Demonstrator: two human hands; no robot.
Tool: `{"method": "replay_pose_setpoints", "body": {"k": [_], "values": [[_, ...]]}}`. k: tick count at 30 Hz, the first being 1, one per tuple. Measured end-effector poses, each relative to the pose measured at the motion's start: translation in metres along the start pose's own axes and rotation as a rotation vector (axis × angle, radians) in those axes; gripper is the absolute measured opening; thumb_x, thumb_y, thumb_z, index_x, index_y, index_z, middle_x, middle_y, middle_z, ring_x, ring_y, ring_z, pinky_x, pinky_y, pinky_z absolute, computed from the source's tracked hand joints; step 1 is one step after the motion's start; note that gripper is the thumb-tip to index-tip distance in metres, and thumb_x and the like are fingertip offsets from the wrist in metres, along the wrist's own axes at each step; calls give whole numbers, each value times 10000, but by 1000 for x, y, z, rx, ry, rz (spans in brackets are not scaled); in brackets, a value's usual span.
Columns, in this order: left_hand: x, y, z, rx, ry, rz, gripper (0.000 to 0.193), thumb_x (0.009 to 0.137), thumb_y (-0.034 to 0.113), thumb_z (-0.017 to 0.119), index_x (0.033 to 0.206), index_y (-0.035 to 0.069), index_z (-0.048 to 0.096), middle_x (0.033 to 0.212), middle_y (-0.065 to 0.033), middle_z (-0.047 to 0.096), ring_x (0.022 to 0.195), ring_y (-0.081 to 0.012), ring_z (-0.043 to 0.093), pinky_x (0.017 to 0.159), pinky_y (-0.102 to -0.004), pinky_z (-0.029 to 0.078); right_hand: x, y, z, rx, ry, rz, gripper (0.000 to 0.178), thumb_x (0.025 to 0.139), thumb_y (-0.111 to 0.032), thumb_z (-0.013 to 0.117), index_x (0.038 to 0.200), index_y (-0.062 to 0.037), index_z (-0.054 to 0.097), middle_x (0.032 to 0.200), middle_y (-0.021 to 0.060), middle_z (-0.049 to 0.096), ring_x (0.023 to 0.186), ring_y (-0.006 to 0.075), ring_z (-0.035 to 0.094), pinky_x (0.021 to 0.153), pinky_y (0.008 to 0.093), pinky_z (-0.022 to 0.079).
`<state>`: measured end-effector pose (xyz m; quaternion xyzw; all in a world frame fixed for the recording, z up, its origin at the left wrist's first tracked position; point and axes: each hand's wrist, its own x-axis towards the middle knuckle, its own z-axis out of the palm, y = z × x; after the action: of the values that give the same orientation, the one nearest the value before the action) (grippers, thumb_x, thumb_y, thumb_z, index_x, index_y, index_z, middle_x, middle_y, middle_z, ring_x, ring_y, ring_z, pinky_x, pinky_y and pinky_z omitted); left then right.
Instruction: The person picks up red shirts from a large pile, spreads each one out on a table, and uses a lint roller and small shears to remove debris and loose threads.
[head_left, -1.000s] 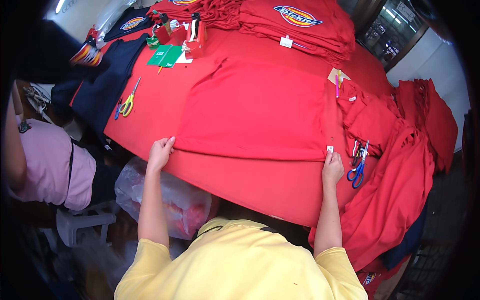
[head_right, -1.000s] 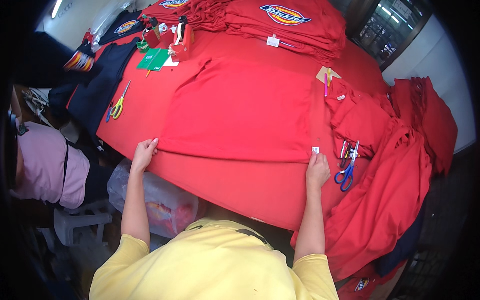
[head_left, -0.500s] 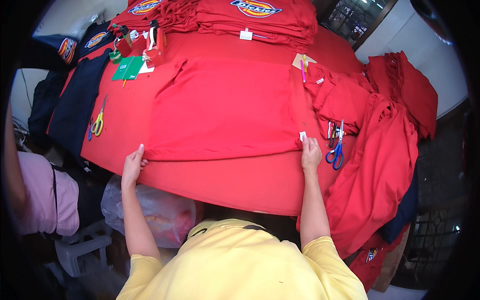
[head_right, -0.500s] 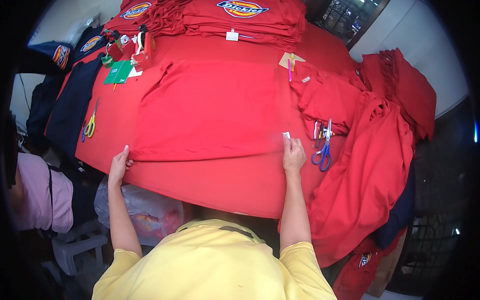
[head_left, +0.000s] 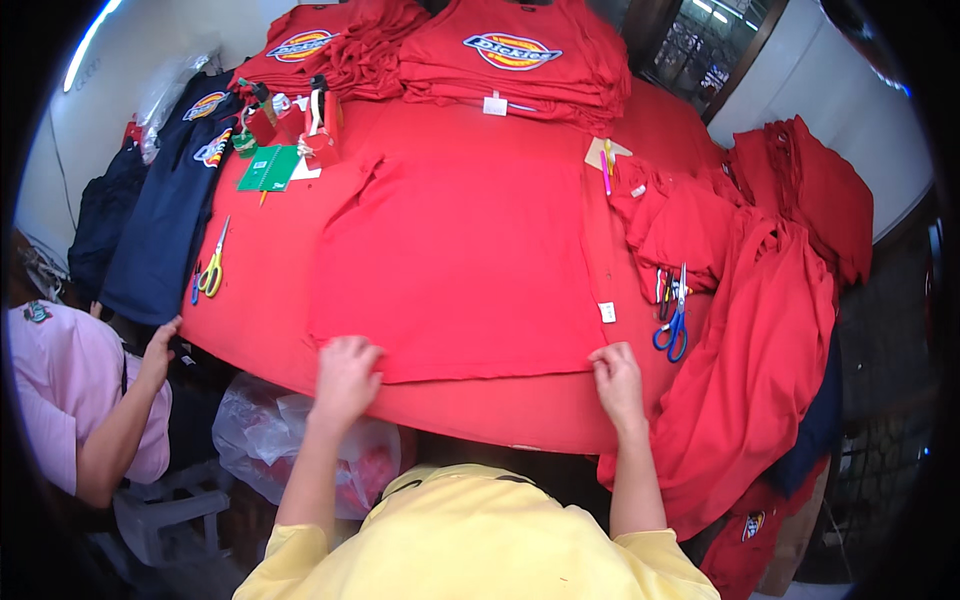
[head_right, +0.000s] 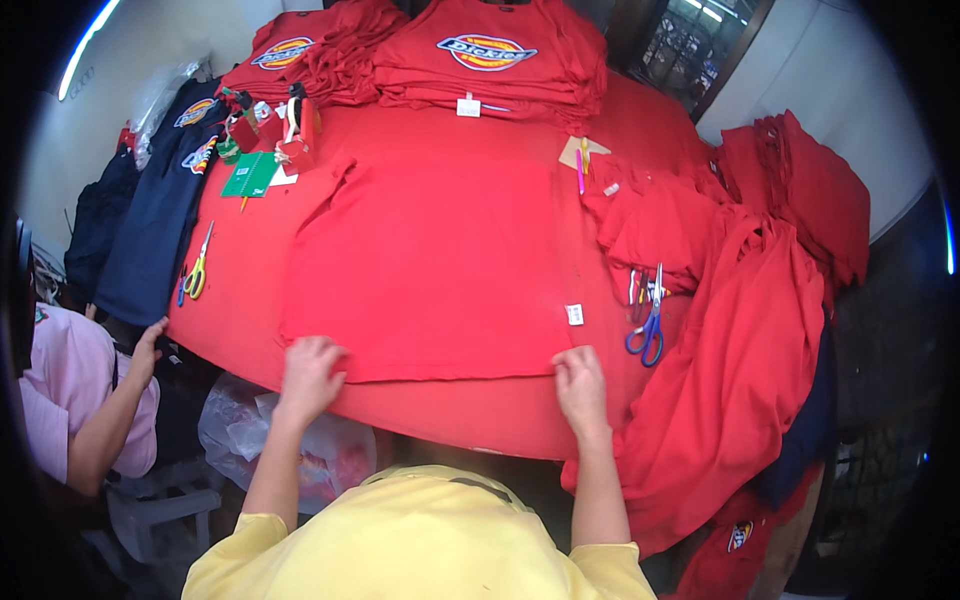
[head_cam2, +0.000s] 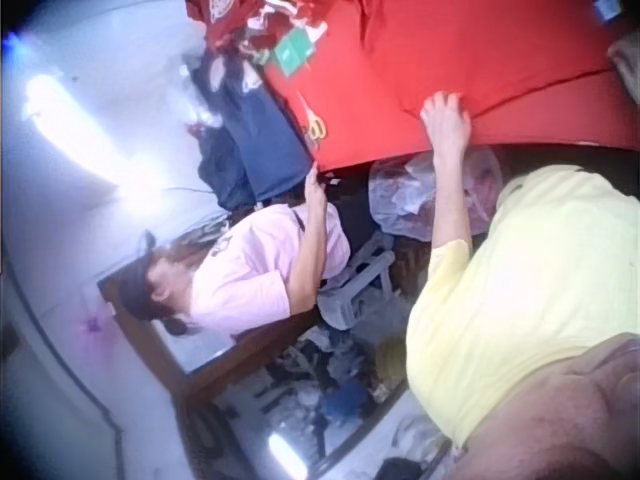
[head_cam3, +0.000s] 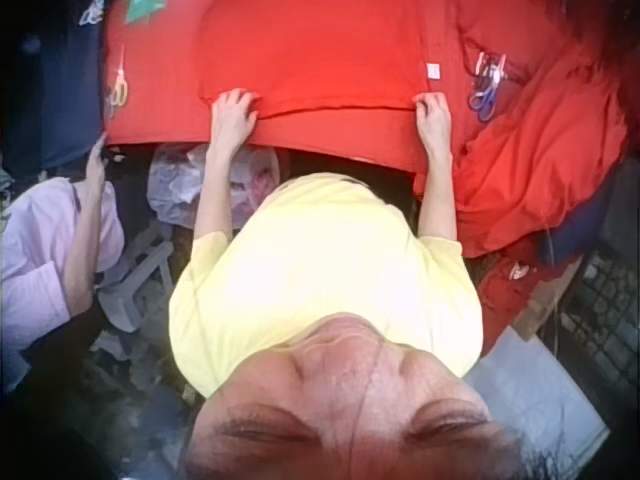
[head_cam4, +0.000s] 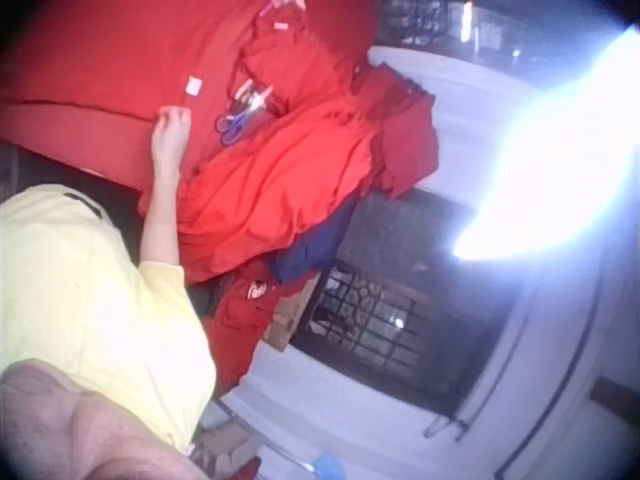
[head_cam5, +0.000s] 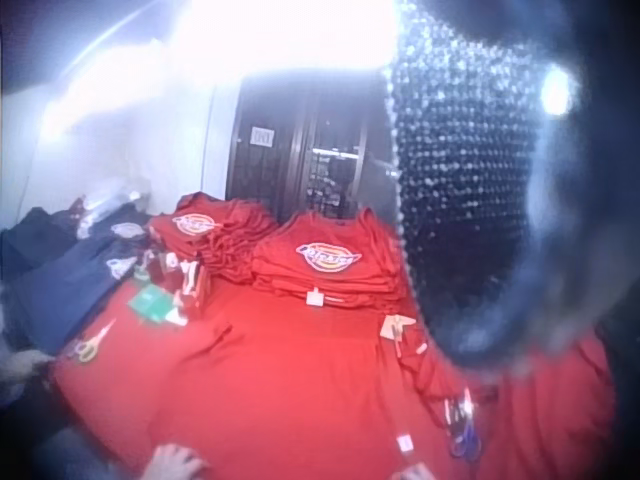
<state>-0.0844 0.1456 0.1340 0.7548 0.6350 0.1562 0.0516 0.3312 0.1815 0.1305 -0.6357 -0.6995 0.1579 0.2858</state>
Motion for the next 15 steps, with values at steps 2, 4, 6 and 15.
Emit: {"method": "replay_pose_setpoints", "body": {"k": [2,4,6,15], "values": [[16,13,9,-227,-98,62,358,735,253,780,1029,96,649,1075,-100,582,1073,-299,512,926,-425,412,3,-36,14,148,-119,-56,100,842,-91,650,931,-45,652,947,152,583,934,343,573,845,418,467],[22,18,1,-253,-218,101,371,733,272,787,1030,99,646,1089,-101,577,1075,-300,506,928,-421,409,0,-50,43,133,-146,-241,156,828,-190,696,923,-71,664,918,118,599,1005,312,544,896,427,413],[18,14,8,-256,-221,148,300,779,296,755,981,97,658,1047,-97,594,1028,-273,536,894,-392,427,-5,-48,67,-10,-158,-219,183,832,-234,699,936,-89,658,948,92,596,976,288,533,876,409,378],[25,55,-29,-516,178,-61,121,888,128,636,883,9,661,816,-145,632,783,-351,614,709,-437,497,-10,-130,37,436,-119,-495,212,856,-11,569,1053,-39,642,1093,155,612,1033,319,564,852,450,459]]}}
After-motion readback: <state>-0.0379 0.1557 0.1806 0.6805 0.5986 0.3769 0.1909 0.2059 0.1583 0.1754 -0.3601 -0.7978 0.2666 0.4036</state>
